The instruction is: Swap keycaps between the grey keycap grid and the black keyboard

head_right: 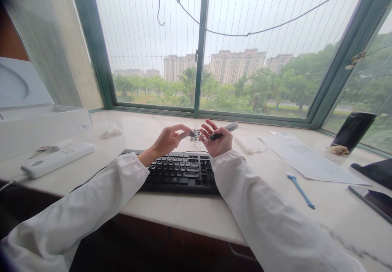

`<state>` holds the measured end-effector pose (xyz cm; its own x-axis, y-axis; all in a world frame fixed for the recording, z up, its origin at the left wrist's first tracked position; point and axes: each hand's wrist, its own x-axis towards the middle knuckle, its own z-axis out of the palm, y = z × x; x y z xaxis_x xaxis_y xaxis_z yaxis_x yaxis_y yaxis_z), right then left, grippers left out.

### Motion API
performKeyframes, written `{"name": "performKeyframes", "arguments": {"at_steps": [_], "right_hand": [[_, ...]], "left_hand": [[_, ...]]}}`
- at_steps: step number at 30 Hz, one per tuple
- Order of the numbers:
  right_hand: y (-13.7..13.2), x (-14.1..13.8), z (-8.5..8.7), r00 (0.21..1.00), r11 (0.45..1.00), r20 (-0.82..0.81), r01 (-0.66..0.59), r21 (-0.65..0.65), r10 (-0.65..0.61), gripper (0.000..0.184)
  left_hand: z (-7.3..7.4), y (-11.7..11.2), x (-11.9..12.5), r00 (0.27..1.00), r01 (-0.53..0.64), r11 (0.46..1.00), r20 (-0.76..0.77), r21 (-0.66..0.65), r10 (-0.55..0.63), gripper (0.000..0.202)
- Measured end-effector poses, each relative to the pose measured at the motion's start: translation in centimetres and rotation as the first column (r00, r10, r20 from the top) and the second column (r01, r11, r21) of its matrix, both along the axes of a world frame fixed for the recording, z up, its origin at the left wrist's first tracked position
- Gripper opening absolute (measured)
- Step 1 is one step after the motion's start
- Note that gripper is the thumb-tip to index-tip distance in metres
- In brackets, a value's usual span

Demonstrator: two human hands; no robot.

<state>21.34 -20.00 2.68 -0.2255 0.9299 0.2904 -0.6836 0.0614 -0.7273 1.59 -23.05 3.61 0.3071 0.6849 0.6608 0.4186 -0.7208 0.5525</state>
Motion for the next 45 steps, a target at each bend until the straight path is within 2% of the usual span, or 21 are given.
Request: {"name": "performKeyframes", "arguments": {"at_steps": [3,5,7,9,11,14,17,21,24,26,33,37,41,45], "right_hand": [[0.1,-0.4,0.3,0.979,0.977,0.103,0.162,0.14,-0.177,0.02],[0.1,-0.7,0.3,0.913,0.916,0.215,0.28,0.289,-0.347,0.011],[-0.1,-0.9,0.3,0.809,0.835,0.333,0.313,0.453,-0.484,0.015],[-0.6,-1.1,0.1,0.697,0.764,0.424,0.281,0.581,-0.578,0.029],[-1.1,-1.2,-0.1,0.576,0.693,0.472,0.247,0.677,-0.667,0.036],[-1.5,-1.3,-0.5,0.383,0.579,0.486,0.179,0.795,-0.785,0.029],[-1.4,-1.0,-0.9,0.237,0.508,0.475,0.102,0.855,-0.847,0.023],[-0.8,-0.6,-1.5,0.119,0.446,0.442,0.009,0.895,-0.889,0.022],[-0.4,-0.6,-1.8,0.075,0.365,0.369,-0.062,0.929,-0.926,0.022],[-0.3,-0.7,-1.9,0.056,0.331,0.336,-0.077,0.94,-0.94,0.022],[-0.3,-0.6,-1.8,0.057,0.293,0.3,-0.098,0.951,-0.952,0.017],[-0.6,-0.6,-1.6,0.033,0.328,0.331,-0.075,0.942,-0.943,0.018],[-0.9,-0.8,-1.4,-0.039,0.4,0.398,-0.1,0.911,-0.916,0.021],[-1.3,-0.7,-0.5,-0.135,0.423,0.415,-0.039,0.905,-0.9,0.022]], "left_hand": [[-0.1,0.2,-0.1,1.0,-0.02,1.0,0.022,0.019,0.019,0.027],[-0.1,0.3,-0.1,0.999,-0.027,0.999,0.029,0.02,0.026,0.026],[-0.1,0.3,-0.1,0.999,-0.034,0.999,0.037,0.014,0.034,0.025],[-0.2,0.4,-0.1,0.998,-0.041,0.999,0.042,0.006,0.041,0.024],[-0.2,0.4,-0.1,0.998,-0.043,0.999,0.044,0.004,0.043,0.024],[-0.2,0.5,-0.2,0.998,-0.048,0.999,0.04,0.002,0.048,0.024],[-0.4,0.8,-0.3,0.998,-0.061,0.998,0.024,-0.014,0.062,0.026],[-0.8,1.4,-0.3,0.996,-0.086,0.996,0.033,-0.002,0.086,0.024],[-0.9,1.6,-0.4,0.992,-0.117,0.993,0.036,-0.015,0.118,0.025],[-0.9,1.7,-0.4,0.992,-0.119,0.992,0.031,-0.04,0.121,0.027],[-0.7,1.1,-0.3,0.998,-0.049,0.988,0.043,-0.143,0.055,0.035],[-0.7,0.6,-0.3,0.999,-0.032,0.995,0.022,-0.099,0.034,0.037],[-0.9,0.7,-0.3,0.987,-0.146,0.988,-0.059,0.06,0.149,0.026],[-0.9,1.0,-0.5,0.953,-0.277,0.948,-0.085,0.156,0.292,0.021]]}}
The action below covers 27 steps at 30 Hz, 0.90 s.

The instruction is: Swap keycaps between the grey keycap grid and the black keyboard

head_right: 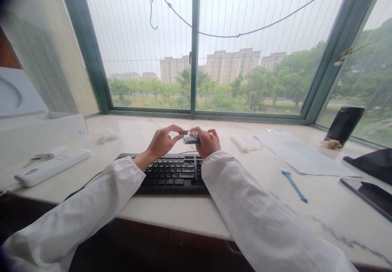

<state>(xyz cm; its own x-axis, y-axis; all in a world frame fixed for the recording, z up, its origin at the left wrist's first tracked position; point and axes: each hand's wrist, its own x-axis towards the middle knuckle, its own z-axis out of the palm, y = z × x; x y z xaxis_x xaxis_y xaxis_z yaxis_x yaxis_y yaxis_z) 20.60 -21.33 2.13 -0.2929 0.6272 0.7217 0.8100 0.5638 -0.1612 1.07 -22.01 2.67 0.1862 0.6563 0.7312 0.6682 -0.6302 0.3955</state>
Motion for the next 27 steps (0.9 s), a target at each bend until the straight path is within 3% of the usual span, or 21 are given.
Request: {"name": "performKeyframes", "arguments": {"at_steps": [4,8,15,19,23,27], "right_hand": [[0.0,0.7,0.8,0.986,0.986,-0.01,0.165,0.0,-0.165,0.027],[0.4,1.2,0.8,0.95,0.953,0.121,0.296,-0.067,-0.287,0.028],[0.9,1.2,0.4,0.911,0.918,0.286,0.355,-0.178,-0.297,0.024],[1.5,1.3,-0.2,0.894,0.883,0.353,0.381,-0.273,-0.276,0.016],[1.7,1.3,-0.5,0.898,0.859,0.358,0.381,-0.343,-0.255,0.014],[1.5,1.4,-0.2,0.901,0.84,0.36,0.38,-0.387,-0.242,0.015]], "left_hand": [[0.1,0.4,-0.4,0.988,-0.157,0.986,0.002,0.059,0.157,0.02],[0.1,0.6,-0.6,0.972,-0.228,0.972,-0.051,0.05,0.23,0.018],[-0.4,1.0,-0.9,0.95,-0.28,0.96,-0.137,0.011,0.279,0.018],[-1.0,1.5,-1.4,0.923,-0.308,0.95,-0.261,-0.055,0.284,0.018],[-1.3,2.8,-1.6,0.86,-0.357,0.925,-0.433,-0.128,0.271,0.016],[-0.3,5.6,-1.5,0.767,-0.425,0.882,-0.599,-0.204,0.231,0.017]]}}
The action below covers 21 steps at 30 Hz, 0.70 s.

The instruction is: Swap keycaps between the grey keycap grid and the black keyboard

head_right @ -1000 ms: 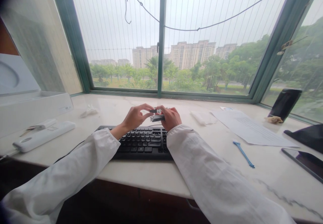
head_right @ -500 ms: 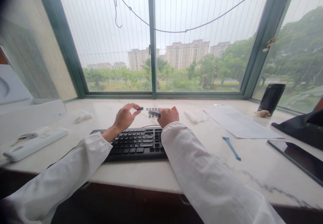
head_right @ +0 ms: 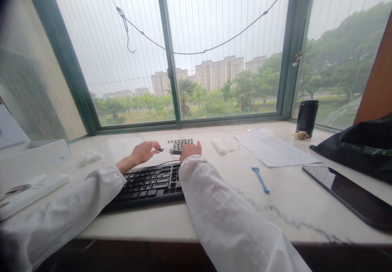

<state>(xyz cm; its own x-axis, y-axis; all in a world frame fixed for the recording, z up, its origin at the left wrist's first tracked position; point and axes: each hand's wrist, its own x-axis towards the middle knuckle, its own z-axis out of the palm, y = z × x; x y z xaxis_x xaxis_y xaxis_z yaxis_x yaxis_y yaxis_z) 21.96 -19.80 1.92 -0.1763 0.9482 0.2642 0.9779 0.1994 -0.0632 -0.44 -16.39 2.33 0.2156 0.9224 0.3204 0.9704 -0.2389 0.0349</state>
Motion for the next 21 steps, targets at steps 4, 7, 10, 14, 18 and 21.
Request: {"name": "performKeyframes", "arguments": {"at_steps": [4,7,10,14,18,21], "right_hand": [[0.0,0.0,0.0,1.0,1.0,0.001,-0.013,-0.019,0.013,0.017],[-0.1,0.0,-0.2,1.0,1.0,0.002,-0.016,-0.021,0.016,0.016],[-0.3,0.0,-0.2,1.0,0.999,-0.002,-0.028,-0.033,0.028,0.018],[-0.5,-0.1,-0.1,0.999,0.998,0.004,-0.047,-0.039,0.047,0.024],[-0.4,-0.3,-0.1,0.998,0.997,0.015,-0.059,-0.046,0.06,0.029],[-0.3,-0.4,-0.1,0.997,0.996,0.018,-0.074,-0.049,0.075,0.03]], "left_hand": [[1.3,4.0,0.2,0.995,-0.084,0.994,-0.066,-0.073,0.079,0.018],[1.5,6.7,0.6,0.989,-0.129,0.988,-0.082,-0.079,0.123,0.022],[1.1,8.8,1.2,0.987,-0.143,0.986,-0.09,-0.085,0.136,0.025],[-0.1,10.7,2.3,0.989,-0.115,0.989,-0.103,-0.089,0.106,0.024],[-1.0,12.0,2.9,0.988,-0.105,0.99,-0.12,-0.092,0.094,0.023],[-1.4,12.7,2.9,0.987,-0.111,0.99,-0.128,-0.083,0.1,0.024]]}}
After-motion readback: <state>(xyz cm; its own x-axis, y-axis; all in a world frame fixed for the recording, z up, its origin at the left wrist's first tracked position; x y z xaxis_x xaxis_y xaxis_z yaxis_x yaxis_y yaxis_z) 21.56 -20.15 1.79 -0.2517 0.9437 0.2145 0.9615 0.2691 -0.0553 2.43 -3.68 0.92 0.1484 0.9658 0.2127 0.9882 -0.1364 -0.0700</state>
